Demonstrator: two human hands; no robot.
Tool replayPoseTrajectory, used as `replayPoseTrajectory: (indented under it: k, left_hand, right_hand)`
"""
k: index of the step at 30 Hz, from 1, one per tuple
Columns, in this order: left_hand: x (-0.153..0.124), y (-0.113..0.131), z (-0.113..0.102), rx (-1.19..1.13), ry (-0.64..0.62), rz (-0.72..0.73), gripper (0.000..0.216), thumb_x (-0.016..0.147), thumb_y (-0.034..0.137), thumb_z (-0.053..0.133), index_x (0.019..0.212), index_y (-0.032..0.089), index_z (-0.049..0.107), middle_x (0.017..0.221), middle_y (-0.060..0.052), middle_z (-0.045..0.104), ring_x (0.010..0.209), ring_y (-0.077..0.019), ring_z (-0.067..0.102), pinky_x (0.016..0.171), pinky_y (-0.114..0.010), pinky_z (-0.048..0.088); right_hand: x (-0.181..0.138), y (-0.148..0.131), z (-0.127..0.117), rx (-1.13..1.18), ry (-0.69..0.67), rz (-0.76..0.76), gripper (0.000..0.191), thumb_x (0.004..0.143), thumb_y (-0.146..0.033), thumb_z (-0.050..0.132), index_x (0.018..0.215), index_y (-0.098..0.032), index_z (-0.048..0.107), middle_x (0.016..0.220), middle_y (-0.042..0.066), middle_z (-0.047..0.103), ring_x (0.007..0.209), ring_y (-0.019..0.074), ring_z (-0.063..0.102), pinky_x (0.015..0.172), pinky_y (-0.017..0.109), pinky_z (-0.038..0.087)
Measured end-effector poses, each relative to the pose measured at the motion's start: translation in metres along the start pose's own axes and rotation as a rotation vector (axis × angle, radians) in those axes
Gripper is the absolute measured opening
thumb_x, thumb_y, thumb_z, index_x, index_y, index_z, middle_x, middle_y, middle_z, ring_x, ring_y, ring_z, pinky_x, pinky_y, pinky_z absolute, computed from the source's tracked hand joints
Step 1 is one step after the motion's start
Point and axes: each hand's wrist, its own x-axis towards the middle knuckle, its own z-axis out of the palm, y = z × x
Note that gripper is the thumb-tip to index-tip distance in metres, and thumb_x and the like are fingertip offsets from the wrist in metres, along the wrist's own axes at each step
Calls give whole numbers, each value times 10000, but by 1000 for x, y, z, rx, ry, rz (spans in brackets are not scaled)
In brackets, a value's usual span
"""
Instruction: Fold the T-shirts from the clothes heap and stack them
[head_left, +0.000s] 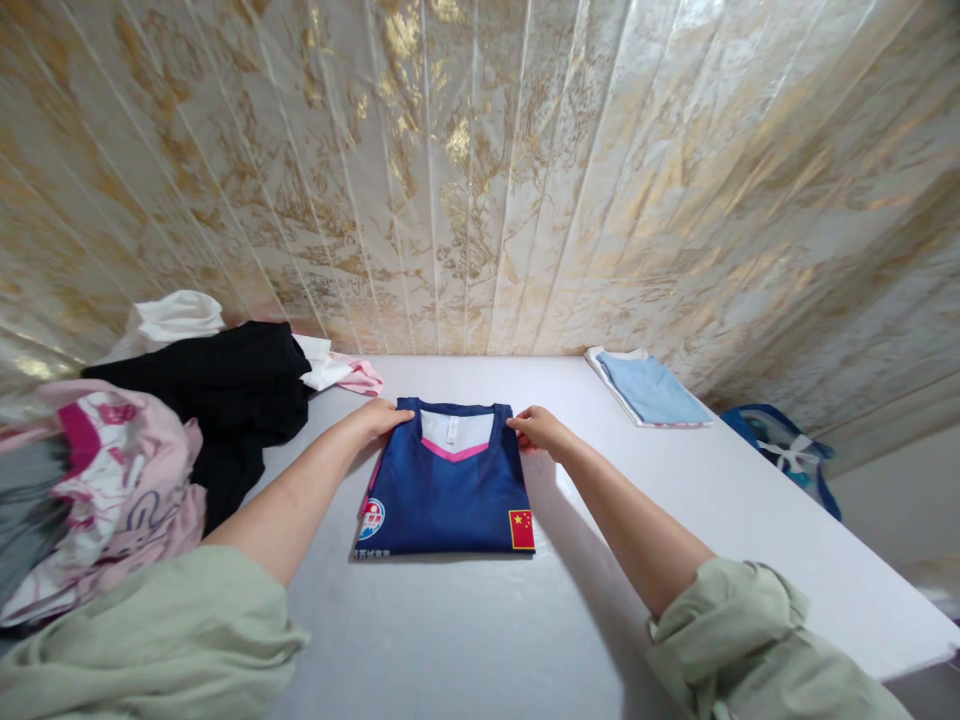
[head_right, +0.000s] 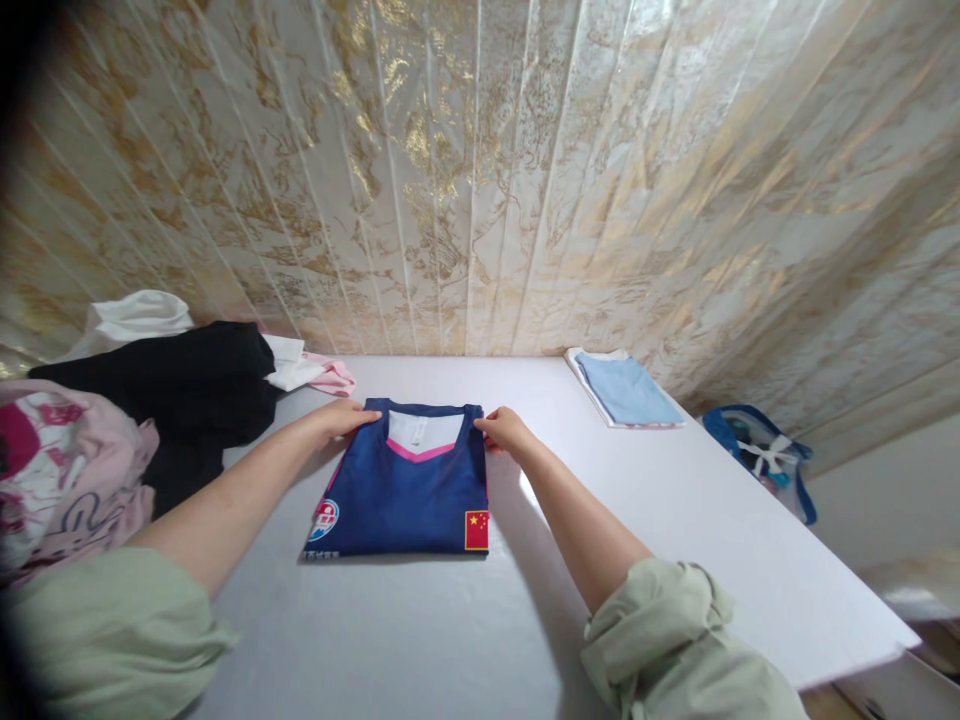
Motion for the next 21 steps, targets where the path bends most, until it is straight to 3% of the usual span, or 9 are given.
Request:
replayPoseTrajectory:
  k: [6, 15, 21]
  left_hand:
    - [-13, 4, 0, -230, -33, 4, 230, 579, 349, 742, 621, 179, 593, 552, 14, 636, 590, -166, 606, 573, -249, 433]
    - [-13, -3, 2, -466, 26, 6, 254, 564, 271, 757, 638, 183, 532, 482, 50, 551, 456, -107, 502, 490, -217, 387]
    - [0, -8, 5, -556, 98, -3, 291, 541, 247, 776, 715, 177, 553, 562, 27, 610, 499, -121, 560, 527, -240, 445]
  right_hand:
    - [9, 0, 9, 2, 23, -36, 242, 742, -174, 691, 608, -178, 489, 405, -77, 435, 372, 75, 420, 406, 187, 350]
    - [0, 4, 17, 182, 74, -151, 246, 771, -165, 623, 653, -207, 410, 477, -102, 397, 434, 65, 402, 437, 175, 314]
    - [-8, 0, 18, 294, 67, -103, 152, 803, -175, 634, 850, -194, 490, 591, -70, 527, 475, 73, 482, 450, 175, 357]
